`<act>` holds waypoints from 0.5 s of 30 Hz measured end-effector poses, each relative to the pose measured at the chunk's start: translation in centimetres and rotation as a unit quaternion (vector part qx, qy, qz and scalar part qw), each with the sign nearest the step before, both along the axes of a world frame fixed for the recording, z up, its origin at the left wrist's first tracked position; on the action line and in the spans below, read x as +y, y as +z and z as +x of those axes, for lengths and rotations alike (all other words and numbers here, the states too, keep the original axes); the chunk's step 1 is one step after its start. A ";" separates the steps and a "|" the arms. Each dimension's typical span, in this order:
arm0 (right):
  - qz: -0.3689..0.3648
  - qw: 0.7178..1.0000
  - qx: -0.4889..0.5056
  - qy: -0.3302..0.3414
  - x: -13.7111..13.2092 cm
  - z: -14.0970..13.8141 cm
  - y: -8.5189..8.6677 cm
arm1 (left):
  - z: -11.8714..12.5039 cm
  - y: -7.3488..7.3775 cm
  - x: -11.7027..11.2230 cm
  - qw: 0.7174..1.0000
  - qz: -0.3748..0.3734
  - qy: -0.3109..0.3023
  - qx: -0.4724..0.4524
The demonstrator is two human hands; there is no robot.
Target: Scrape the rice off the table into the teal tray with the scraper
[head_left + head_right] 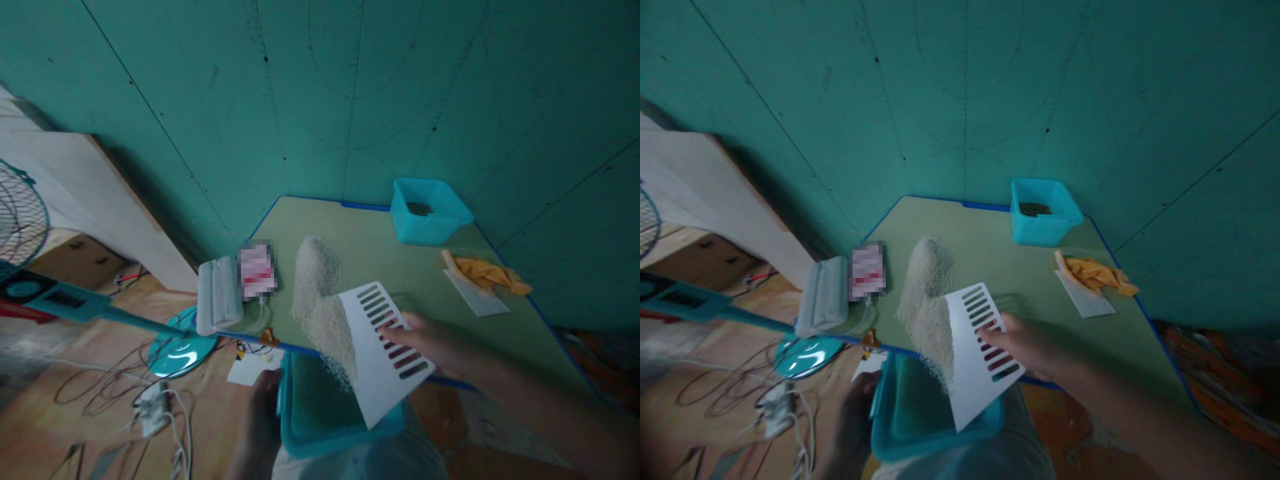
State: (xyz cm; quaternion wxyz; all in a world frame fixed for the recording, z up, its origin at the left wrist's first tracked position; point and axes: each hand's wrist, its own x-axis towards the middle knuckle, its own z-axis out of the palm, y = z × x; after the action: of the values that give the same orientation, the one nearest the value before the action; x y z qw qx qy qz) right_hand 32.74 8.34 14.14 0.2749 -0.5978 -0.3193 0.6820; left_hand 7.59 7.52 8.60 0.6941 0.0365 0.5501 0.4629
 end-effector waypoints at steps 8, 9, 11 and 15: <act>-0.040 0.997 -0.069 0.025 -2.0 -0.8 2.0 | 0.5 0.5 0.1 1.000 0.009 -0.011 -0.010; -0.030 0.997 -0.070 0.032 -2.1 -0.7 2.1 | 0.6 0.5 0.2 1.000 0.007 -0.010 -0.014; -0.008 0.997 -0.068 0.045 -2.4 -0.5 2.4 | 0.6 0.5 0.2 1.000 0.003 -0.006 -0.017; 0.032 0.994 -0.078 0.072 -2.6 -0.2 3.1 | 0.5 0.3 0.2 0.999 -0.010 -0.006 -0.039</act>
State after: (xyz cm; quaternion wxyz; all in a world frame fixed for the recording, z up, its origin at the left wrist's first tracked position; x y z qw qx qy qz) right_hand 32.50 5.79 17.28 0.2183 -0.6156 -0.4036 0.6407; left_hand 8.05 7.70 8.89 0.7180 0.0146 0.5273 0.4540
